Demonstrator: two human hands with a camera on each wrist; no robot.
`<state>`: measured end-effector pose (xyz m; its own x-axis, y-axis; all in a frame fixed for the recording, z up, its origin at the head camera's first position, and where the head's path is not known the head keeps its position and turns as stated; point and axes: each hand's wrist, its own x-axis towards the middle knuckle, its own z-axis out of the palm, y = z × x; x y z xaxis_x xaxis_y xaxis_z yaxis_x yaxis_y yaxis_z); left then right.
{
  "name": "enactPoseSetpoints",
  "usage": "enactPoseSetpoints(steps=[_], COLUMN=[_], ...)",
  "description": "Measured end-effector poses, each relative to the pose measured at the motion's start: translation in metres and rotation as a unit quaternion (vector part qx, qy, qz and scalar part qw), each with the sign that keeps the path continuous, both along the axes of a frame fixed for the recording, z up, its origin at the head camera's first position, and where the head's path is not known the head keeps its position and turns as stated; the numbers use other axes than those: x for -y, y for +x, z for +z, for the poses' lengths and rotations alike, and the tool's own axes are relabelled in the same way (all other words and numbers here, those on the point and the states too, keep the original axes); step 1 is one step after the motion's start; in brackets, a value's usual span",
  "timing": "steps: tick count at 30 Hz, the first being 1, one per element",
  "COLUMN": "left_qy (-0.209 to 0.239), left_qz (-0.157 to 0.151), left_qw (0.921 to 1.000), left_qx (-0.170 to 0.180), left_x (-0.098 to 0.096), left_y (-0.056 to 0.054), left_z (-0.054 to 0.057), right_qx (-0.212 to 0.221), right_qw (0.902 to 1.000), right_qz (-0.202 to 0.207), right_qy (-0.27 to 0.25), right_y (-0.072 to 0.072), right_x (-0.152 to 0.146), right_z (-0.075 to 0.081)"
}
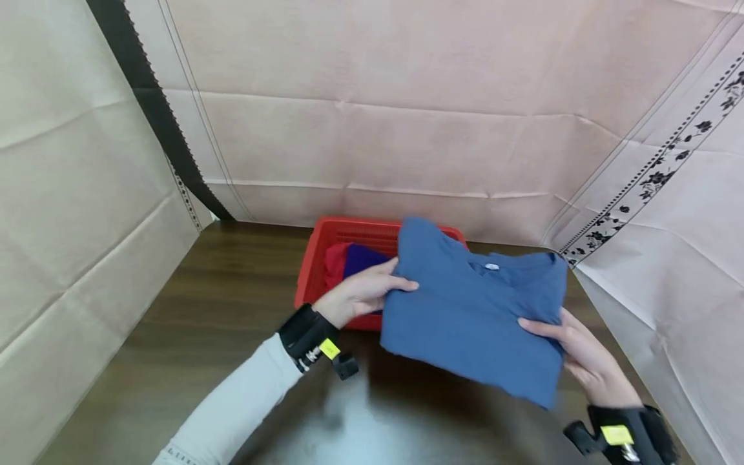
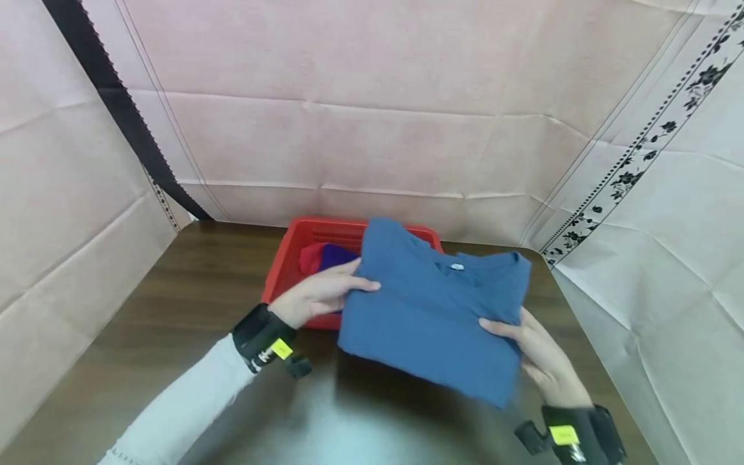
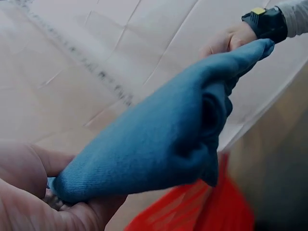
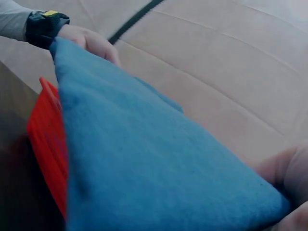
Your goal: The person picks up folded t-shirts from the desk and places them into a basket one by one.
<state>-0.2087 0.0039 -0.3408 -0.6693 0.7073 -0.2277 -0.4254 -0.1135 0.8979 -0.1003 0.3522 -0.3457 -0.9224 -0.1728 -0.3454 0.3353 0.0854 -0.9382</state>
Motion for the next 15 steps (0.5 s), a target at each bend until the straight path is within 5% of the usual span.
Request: enactPoseSetpoints(steps=[2,9,15], left_qy=[-0.006,-0.02,-0.059], left_qz=[0.019,0.088,0.128], left_qw=[0.9998,0.9959,0.99], left_qx=[0.001,0.006,0.007], left_x=[0.015,0.054,0.066], left_y=[-0.011,-0.048,-0.072], left_z=[0.003,0.006,-0.012], right_qx=[0.016,-0.035,-0.016], right_qw=[0.9996,0.9957,0.9932], right_qz=[-0.009,0.017,-0.019], right_qy=[-0.021,-0.085,-0.113], right_y=[-0.023,-0.088,-0.125], right_x=[0.02,0.064,0.087], right_z=[0.005,0.005,-0.009])
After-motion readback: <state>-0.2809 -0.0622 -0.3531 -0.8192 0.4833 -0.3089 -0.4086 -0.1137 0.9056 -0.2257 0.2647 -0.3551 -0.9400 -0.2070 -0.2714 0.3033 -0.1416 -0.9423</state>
